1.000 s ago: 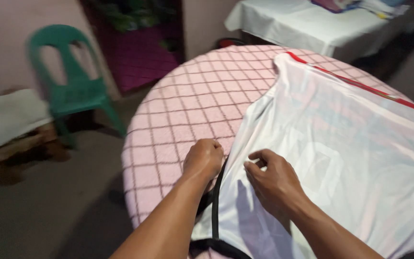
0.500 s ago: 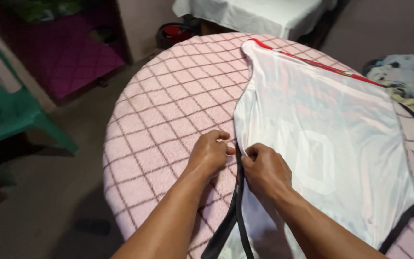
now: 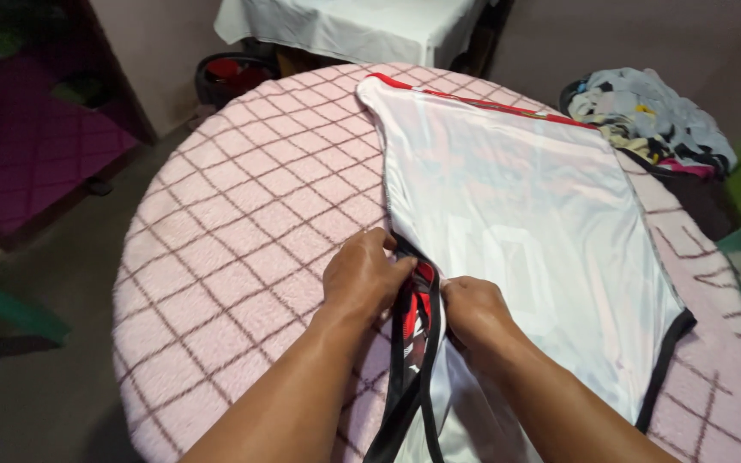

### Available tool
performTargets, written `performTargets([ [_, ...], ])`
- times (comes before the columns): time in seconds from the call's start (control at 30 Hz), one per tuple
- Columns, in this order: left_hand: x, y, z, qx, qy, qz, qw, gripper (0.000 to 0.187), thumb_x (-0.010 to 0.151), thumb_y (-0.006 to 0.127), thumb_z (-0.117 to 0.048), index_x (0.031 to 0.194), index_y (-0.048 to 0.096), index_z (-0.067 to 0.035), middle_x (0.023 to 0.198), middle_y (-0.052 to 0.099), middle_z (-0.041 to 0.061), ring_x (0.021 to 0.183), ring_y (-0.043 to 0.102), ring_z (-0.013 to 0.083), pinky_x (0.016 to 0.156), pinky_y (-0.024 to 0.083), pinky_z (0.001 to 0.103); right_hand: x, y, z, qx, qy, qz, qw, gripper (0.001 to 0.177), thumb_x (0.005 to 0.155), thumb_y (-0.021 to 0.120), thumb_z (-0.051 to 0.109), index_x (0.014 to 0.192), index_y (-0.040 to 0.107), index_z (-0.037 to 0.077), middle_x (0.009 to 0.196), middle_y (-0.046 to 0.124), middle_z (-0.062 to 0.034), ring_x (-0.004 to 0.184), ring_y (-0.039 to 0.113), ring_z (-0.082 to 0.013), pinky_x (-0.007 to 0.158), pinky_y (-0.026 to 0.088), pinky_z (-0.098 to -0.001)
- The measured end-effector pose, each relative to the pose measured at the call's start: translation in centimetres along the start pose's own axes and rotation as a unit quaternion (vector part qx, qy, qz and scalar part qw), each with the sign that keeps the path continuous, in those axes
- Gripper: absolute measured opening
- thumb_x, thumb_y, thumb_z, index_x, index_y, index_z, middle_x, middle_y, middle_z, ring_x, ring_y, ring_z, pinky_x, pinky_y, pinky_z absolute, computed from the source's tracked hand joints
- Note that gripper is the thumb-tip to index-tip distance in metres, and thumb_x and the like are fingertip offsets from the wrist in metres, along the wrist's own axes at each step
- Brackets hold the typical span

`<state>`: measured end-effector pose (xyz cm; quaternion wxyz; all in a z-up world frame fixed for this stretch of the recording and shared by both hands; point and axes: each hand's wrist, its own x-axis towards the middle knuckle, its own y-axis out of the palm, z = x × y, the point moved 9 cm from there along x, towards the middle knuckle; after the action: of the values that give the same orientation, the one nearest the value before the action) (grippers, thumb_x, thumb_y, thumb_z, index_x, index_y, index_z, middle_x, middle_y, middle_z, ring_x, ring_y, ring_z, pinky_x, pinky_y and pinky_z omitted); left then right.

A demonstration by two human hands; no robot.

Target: The person folds a white sleeveless top with red and black trim on a round table covered with a pink checkered cloth. They smooth the garment, fold the sides inward, then fold it in half and place it on a nearby stack of folded clothes. The person then picks up a yellow and blue garment and begins to unfold it.

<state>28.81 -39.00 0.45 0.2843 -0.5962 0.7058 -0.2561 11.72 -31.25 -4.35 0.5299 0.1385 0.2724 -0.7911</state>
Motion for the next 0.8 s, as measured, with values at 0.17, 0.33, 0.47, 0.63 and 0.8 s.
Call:
performTargets([
  [0.17, 1.1, 0.2, -0.4, 0.041, -0.005, -0.036, 0.998, 0.044, 0.086, 0.077, -0.031, 0.122, 0.066, -0.007, 0.119, 0.068, 0.013, 0.109, 0.067, 0.0315, 0.091, 0.053, 0.045, 0.2, -0.4, -0.8, 0.023, 0.027, -0.002, 0.999, 0.032, 0.104, 0.049, 0.023, 0.099, 0.07, 0.0, 0.063, 0.051, -0.0059, 0.051, 0.039, -0.0159, 0.048, 0.033, -0.0359],
  [0.33, 2.7, 1.0, 0.3, -0.023, -0.052, -0.015, 0.998, 0.037, 0.087, 0.073, -0.034, 0.12, 0.071, -0.017, 0.115, 0.069, 0.011, 0.105, 0.068, 0.0288, 0.091, 0.053, 0.043, 0.6, -0.5, -1.1, 0.025, 0.013, 0.003, 1.0, 0.034, 0.105, 0.048, 0.026, 0.101, 0.069, -0.001, 0.064, 0.053, -0.0051, 0.051, 0.041, -0.0146, 0.048, 0.035, -0.0336],
  [0.47, 3.3, 1.8, 1.0, -0.086, -0.07, 0.014, 0.994, 0.032, 0.088, 0.066, -0.033, 0.113, 0.077, -0.016, 0.106, 0.077, 0.01, 0.098, 0.073, 0.0271, 0.09, 0.055, 0.041, 0.0, 0.1, -0.3, 0.002, -0.033, 0.035, 0.999, 0.031, 0.103, 0.051, 0.026, 0.101, 0.07, 0.0, 0.063, 0.058, -0.008, 0.05, 0.041, -0.0157, 0.046, 0.032, -0.0322],
  [0.63, 4.8, 1.4, 2.8, -0.116, -0.112, -0.019, 0.987, 0.039, 0.093, 0.059, -0.036, 0.113, 0.072, -0.005, 0.107, 0.076, 0.018, 0.098, 0.073, 0.0335, 0.091, 0.055, 0.043, -0.8, 0.7, 0.0, -0.034, -0.038, 0.03, 0.998, 0.03, 0.103, 0.056, 0.027, 0.105, 0.072, 0.002, 0.068, 0.061, -0.0055, 0.052, 0.048, -0.0122, 0.047, 0.037, -0.0287],
  [0.8, 4.7, 0.8, 1.0, -0.1, -0.013, -0.068, 0.993, 0.059, 0.09, 0.069, -0.05, 0.129, 0.056, -0.009, 0.121, 0.065, 0.023, 0.107, 0.062, 0.0409, 0.091, 0.049, 0.048, -2.5, 1.5, 0.8, -0.076, -0.095, 0.045, 0.992, 0.032, 0.1, 0.057, 0.025, 0.111, 0.074, 0.0, 0.071, 0.065, -0.0041, 0.054, 0.051, -0.0104, 0.049, 0.043, -0.0276],
])
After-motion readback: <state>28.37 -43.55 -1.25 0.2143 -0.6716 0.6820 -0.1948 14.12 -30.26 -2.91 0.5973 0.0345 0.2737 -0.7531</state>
